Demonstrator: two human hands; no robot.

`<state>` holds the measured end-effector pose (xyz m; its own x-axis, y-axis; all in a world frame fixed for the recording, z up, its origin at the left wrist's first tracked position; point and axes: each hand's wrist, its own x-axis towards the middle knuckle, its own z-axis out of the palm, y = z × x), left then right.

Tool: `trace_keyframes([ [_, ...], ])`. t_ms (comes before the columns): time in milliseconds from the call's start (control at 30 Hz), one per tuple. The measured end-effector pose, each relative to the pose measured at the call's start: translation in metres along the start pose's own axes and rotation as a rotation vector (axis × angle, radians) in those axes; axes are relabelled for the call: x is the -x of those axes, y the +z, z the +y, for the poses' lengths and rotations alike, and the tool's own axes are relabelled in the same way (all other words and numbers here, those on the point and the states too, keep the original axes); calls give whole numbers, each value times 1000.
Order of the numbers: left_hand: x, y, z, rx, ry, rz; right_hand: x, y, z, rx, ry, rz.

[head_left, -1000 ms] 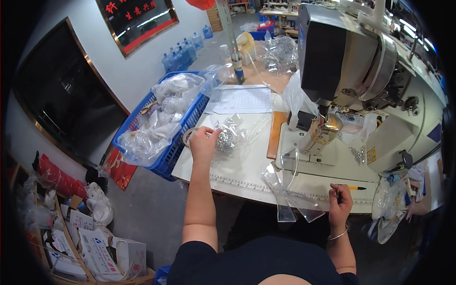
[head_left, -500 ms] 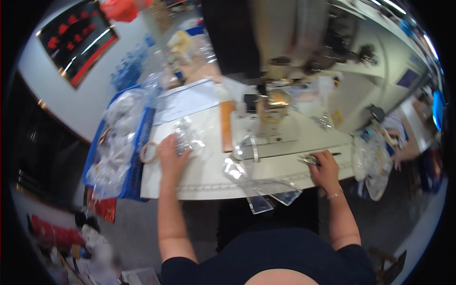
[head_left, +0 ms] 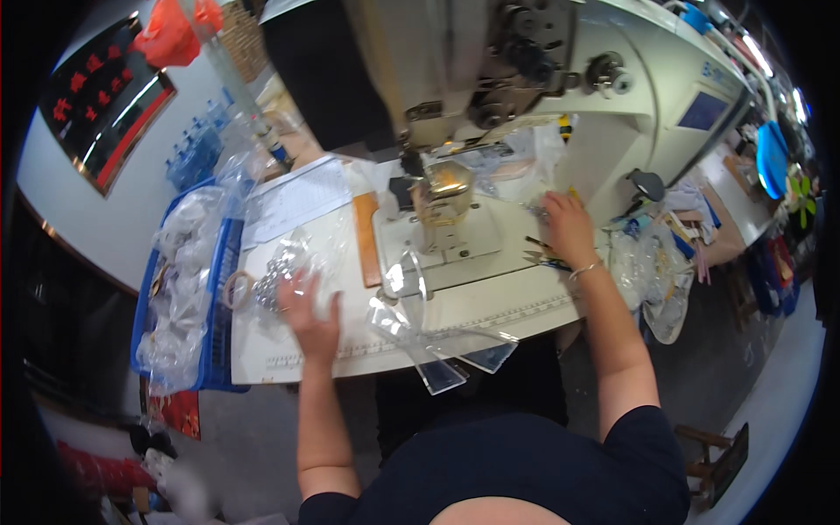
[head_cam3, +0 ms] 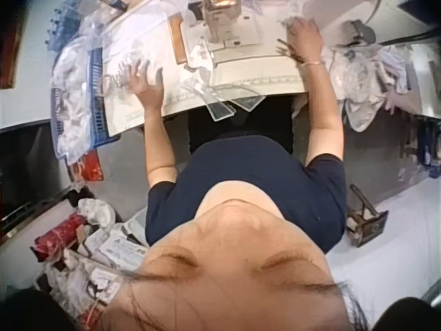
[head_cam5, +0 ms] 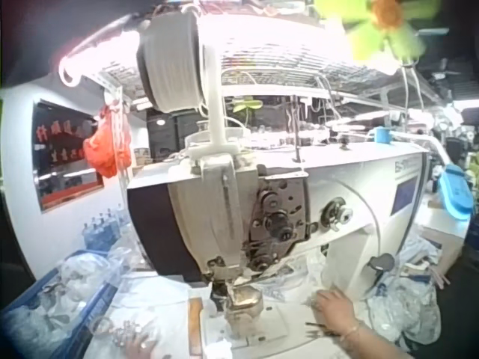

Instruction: The person assembles small, clear plastic bags containing silver star-shaped decorations. They place the bags under a sewing machine needle to stitch them shut, then use scissors to trim the excess thread. The process is repeated for multiple bags throughout the clip.

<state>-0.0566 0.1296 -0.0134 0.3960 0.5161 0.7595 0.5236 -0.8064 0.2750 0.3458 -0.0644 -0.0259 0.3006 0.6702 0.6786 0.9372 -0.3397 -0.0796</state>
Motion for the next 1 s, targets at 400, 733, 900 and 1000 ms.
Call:
trace_keyframes([
  [400,44,10,75,334,-43,-258,-6,1,-8,-142,-1,-115],
  [733,47,0,59,277,-309,-304,27,-63,-95,-791,328,15],
  [900,51,1,62,178,-175,-214,57,-50,-108,-786,505,-279],
  [1000,55,3,62,149,-135,-219,61,-54,-118,-822,563,-234],
])
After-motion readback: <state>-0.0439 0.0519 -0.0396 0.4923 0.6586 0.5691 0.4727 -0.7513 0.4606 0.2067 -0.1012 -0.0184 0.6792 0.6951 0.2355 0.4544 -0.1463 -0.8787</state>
